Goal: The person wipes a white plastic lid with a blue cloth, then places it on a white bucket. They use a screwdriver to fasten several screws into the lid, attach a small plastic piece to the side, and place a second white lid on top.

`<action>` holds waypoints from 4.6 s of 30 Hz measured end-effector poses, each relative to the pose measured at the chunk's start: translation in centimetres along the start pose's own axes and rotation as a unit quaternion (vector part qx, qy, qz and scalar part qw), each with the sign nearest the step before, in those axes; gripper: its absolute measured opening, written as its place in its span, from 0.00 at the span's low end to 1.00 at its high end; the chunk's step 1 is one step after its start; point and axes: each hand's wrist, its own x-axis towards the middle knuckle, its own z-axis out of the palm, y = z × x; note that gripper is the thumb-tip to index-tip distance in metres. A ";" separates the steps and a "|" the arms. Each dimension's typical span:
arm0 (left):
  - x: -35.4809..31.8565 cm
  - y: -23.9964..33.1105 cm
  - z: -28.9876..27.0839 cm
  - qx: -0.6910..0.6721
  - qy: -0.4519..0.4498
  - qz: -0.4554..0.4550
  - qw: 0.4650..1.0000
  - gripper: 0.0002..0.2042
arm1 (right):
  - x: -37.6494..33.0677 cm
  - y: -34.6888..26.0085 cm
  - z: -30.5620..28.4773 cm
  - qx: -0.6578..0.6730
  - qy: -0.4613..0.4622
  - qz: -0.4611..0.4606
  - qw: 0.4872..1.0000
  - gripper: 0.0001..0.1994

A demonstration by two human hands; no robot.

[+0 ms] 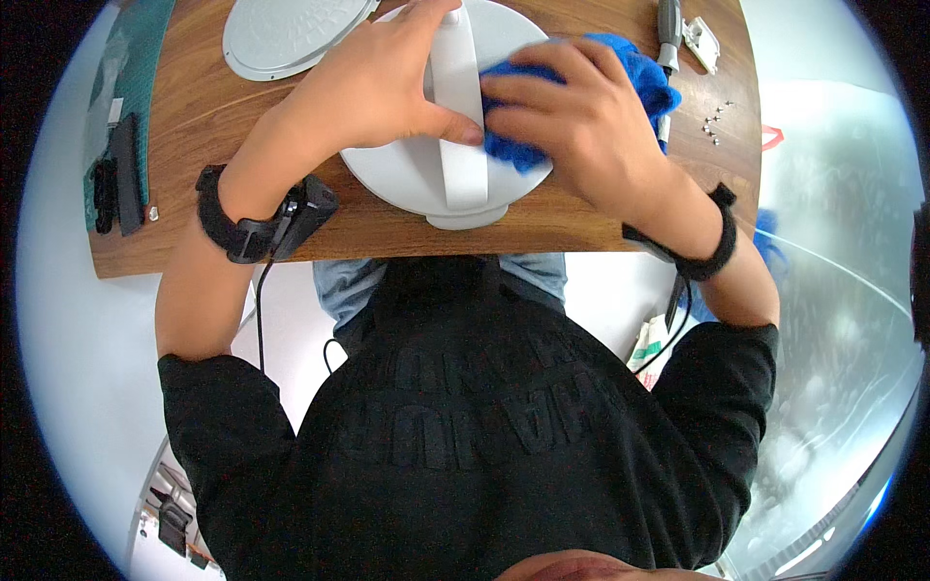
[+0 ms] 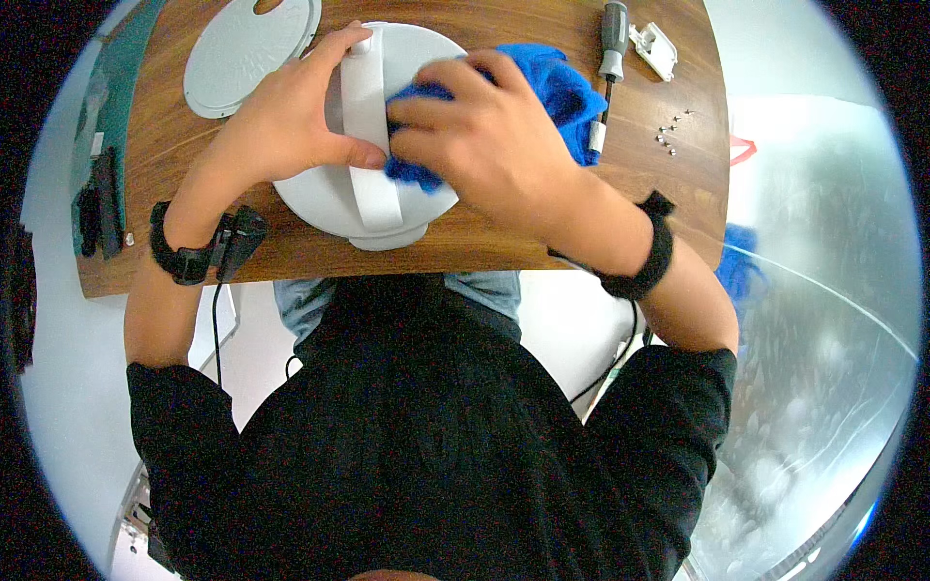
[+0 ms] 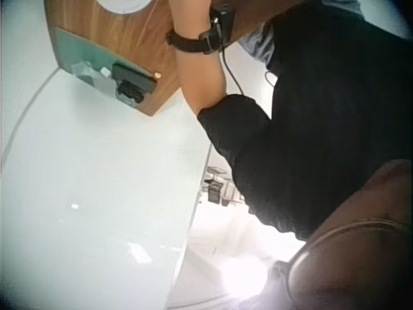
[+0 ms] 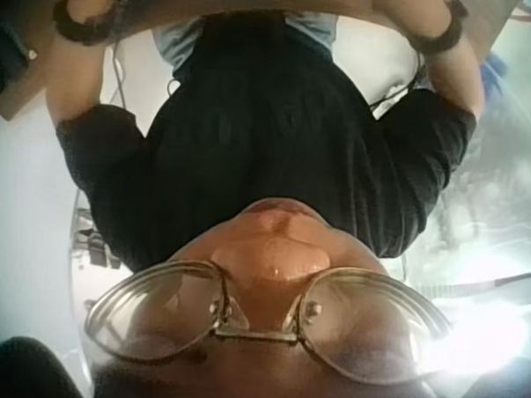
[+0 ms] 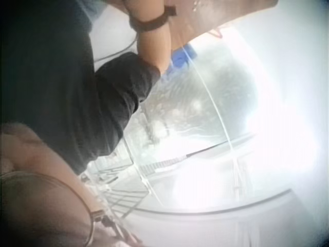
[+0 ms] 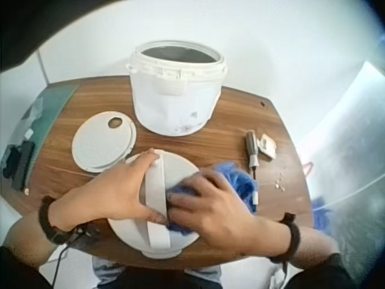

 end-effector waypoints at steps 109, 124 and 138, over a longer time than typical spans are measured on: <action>2.1 3.1 -3.2 -0.011 -0.160 -0.106 0.981 0.59 | -2.1 -2.6 -0.8 0.041 -0.053 -0.132 0.989 0.11; 0.3 -0.7 0.3 0.027 0.032 0.062 0.997 0.57 | 2.9 3.2 0.9 -0.078 0.041 -0.004 0.996 0.08; 0.4 0.3 -0.4 0.025 -0.015 -0.012 1.000 0.55 | 2.6 3.3 0.6 -0.046 0.029 -0.003 0.999 0.12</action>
